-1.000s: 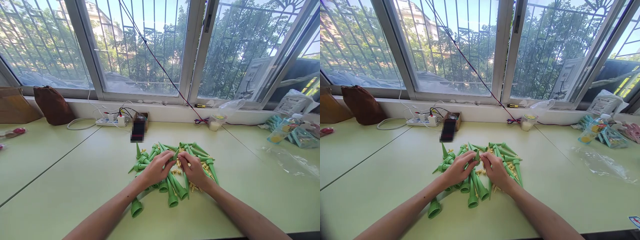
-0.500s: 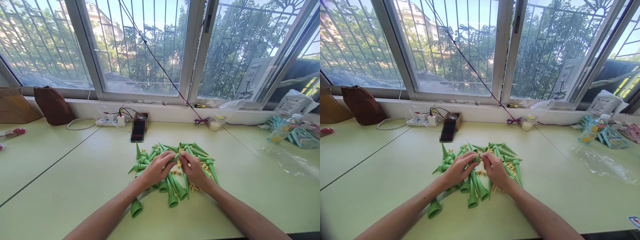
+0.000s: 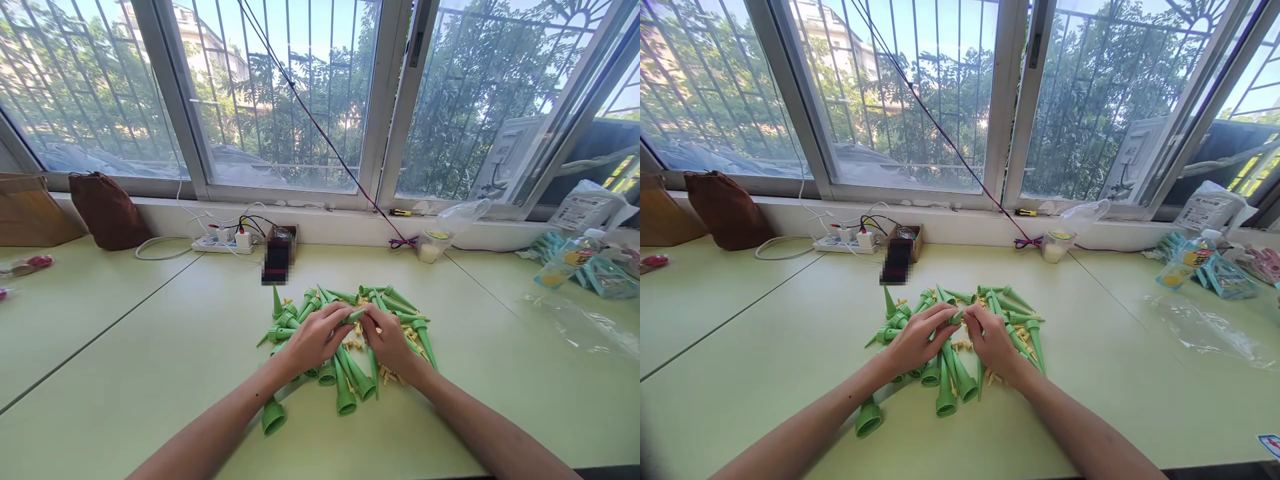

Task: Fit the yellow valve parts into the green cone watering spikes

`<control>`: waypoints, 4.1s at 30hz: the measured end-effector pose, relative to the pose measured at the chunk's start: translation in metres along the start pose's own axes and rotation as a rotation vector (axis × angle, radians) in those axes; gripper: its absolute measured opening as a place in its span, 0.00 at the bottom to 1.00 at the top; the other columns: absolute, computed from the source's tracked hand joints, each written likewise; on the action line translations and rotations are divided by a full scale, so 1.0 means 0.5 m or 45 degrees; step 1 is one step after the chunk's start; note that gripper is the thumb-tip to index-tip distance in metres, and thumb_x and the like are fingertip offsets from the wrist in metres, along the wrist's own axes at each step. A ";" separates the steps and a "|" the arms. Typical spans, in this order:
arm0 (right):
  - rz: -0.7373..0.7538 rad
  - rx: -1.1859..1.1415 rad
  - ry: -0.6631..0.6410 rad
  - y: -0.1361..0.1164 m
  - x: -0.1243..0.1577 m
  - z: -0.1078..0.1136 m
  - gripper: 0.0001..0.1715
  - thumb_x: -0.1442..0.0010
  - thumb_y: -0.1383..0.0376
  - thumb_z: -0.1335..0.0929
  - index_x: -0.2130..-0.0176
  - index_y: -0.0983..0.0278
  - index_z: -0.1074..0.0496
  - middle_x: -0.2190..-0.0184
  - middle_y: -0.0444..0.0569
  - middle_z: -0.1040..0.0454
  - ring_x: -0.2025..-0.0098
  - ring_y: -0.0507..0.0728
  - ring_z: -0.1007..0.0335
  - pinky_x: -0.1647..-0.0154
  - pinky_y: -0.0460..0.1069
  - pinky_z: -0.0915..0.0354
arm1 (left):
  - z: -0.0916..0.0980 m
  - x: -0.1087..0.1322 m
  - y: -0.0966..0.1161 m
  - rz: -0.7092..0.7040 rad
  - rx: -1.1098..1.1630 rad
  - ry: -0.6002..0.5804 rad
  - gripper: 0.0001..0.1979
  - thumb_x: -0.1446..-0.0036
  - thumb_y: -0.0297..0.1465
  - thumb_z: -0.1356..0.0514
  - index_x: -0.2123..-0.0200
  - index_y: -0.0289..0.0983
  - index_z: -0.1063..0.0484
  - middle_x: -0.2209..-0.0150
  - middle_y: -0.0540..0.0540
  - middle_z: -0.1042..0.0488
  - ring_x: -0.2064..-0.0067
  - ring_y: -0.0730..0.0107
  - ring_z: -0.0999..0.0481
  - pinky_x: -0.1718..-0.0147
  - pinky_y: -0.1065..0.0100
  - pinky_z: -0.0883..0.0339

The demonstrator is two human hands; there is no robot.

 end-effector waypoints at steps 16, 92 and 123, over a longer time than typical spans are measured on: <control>0.033 0.049 -0.019 -0.018 -0.003 0.001 0.11 0.30 0.62 0.40 0.63 0.62 0.33 0.76 0.40 0.37 0.76 0.50 0.44 0.72 0.45 0.44 | 0.002 -0.001 -0.026 0.157 0.015 0.070 0.07 0.32 0.30 0.48 0.66 0.37 0.35 0.69 0.49 0.33 0.68 0.71 0.36 0.68 0.71 0.39; -0.007 0.001 -0.116 -0.006 -0.002 -0.017 0.09 0.31 0.61 0.36 0.58 0.63 0.31 0.75 0.41 0.34 0.76 0.50 0.44 0.73 0.46 0.43 | -0.002 0.000 -0.039 0.182 -0.052 0.027 0.07 0.33 0.30 0.47 0.66 0.37 0.36 0.70 0.49 0.33 0.69 0.70 0.35 0.69 0.70 0.41; -0.004 0.006 -0.128 -0.010 -0.001 -0.019 0.07 0.32 0.61 0.36 0.60 0.62 0.31 0.76 0.40 0.34 0.76 0.50 0.42 0.73 0.46 0.42 | -0.006 0.002 -0.041 0.203 -0.062 0.002 0.08 0.34 0.30 0.47 0.67 0.38 0.36 0.71 0.50 0.34 0.70 0.70 0.36 0.70 0.70 0.42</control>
Point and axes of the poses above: each hand's wrist, its own x-axis away from the middle knuckle, its own z-axis out of the back of the hand, y = z × x, the point moved 10 cm from there along -x, towards the middle knuckle
